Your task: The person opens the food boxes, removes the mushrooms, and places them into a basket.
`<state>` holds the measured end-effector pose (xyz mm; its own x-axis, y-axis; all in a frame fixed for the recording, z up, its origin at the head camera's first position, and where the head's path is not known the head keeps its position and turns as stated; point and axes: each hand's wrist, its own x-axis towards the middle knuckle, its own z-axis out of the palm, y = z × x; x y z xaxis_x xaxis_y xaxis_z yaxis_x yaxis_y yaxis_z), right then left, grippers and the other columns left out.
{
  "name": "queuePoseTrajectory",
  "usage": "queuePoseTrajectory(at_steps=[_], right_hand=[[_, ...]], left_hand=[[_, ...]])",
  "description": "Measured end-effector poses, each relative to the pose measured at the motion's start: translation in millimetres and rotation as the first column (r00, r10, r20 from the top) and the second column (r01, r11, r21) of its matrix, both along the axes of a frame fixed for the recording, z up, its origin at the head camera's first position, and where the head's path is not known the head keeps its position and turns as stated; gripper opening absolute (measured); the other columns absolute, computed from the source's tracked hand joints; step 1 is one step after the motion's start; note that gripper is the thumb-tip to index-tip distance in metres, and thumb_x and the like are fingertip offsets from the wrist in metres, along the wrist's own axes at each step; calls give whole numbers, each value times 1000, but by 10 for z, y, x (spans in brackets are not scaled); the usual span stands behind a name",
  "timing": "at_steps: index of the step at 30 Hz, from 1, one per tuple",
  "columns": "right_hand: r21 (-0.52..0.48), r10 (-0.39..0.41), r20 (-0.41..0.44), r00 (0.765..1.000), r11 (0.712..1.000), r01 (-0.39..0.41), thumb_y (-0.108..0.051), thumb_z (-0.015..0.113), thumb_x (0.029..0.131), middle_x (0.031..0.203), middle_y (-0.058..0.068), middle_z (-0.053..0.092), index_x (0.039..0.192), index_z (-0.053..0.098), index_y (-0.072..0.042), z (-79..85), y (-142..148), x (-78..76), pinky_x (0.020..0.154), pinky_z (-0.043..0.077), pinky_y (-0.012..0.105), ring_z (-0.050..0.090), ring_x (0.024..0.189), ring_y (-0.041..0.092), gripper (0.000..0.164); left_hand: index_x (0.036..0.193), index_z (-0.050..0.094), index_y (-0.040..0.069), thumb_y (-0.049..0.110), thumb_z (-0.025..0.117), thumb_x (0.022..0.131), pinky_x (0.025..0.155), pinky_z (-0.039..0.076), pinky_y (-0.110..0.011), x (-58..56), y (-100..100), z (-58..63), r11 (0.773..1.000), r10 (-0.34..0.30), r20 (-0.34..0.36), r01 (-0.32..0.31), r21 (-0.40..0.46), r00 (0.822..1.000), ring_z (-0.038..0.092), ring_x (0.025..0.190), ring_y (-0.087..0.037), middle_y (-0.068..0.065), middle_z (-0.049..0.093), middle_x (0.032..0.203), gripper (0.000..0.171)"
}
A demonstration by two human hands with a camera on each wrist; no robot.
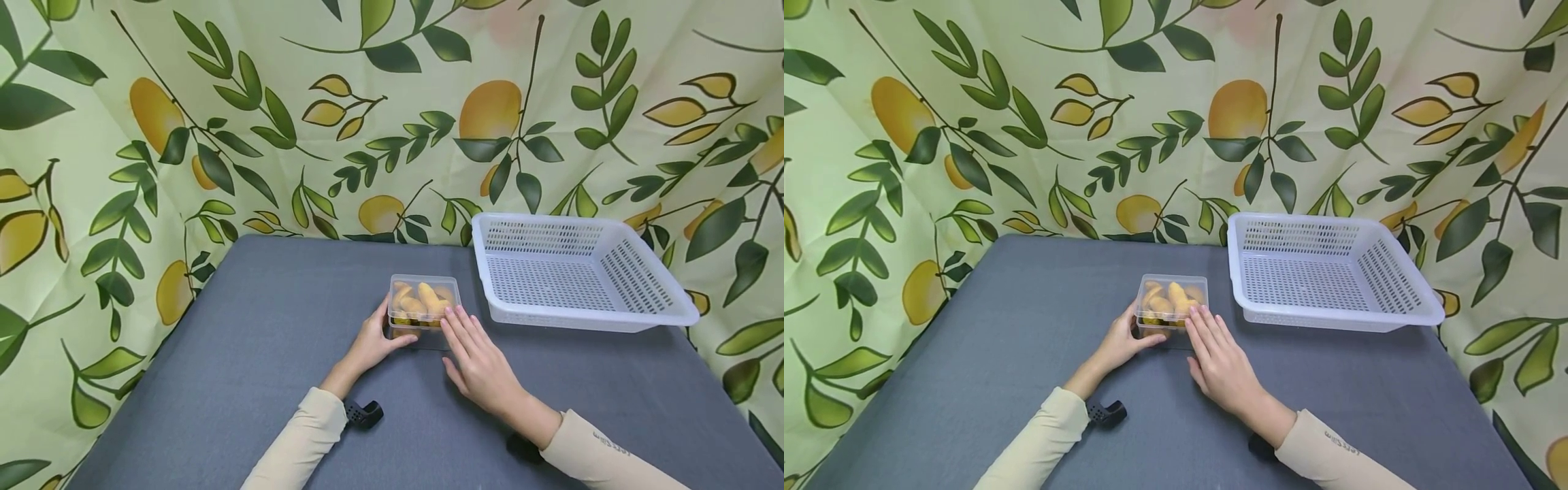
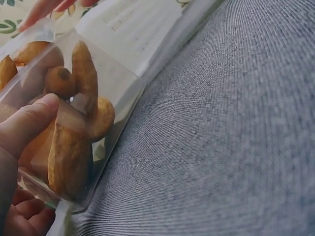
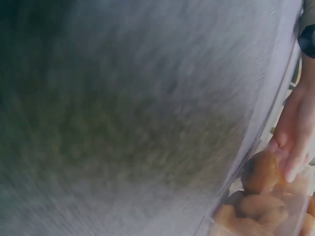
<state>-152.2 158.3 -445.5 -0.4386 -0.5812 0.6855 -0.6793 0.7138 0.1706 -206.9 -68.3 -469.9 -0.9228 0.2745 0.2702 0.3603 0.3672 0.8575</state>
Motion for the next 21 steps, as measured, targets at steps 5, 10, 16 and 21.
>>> queuePoseTrajectory(at_steps=[5,10,16,21], right_hand=[[-19,-13,17,1000,1000,14,-34,28,104,140,27,52,133,51,10,16,22,63,130,11,33,47,136,35,57],[-36,-27,19,999,999,28,-35,28,104,140,27,52,132,51,10,30,25,63,130,13,33,50,133,36,58],[-44,-12,13,1000,999,13,-33,28,104,139,28,52,132,50,11,26,34,40,130,11,31,45,138,34,57],[-47,-30,24,999,998,31,-35,28,104,140,27,52,133,50,10,22,44,18,130,11,31,46,137,35,58]], left_hand=[[152,22,-1,17,81,77,114,41,-51,19,-18,21,998,-11,29,9,58,1000,45,138,-35,-23,43,149,97],[152,21,0,17,77,81,118,34,-52,40,-34,68,993,-12,74,3,120,997,36,144,-35,-22,36,154,92],[152,22,-1,18,69,89,118,34,-50,58,-14,101,990,9,72,-19,142,997,34,144,-35,-22,33,156,81],[151,25,0,14,67,90,117,35,-48,60,0,87,985,13,50,-21,169,999,36,144,-33,-21,35,155,76]])
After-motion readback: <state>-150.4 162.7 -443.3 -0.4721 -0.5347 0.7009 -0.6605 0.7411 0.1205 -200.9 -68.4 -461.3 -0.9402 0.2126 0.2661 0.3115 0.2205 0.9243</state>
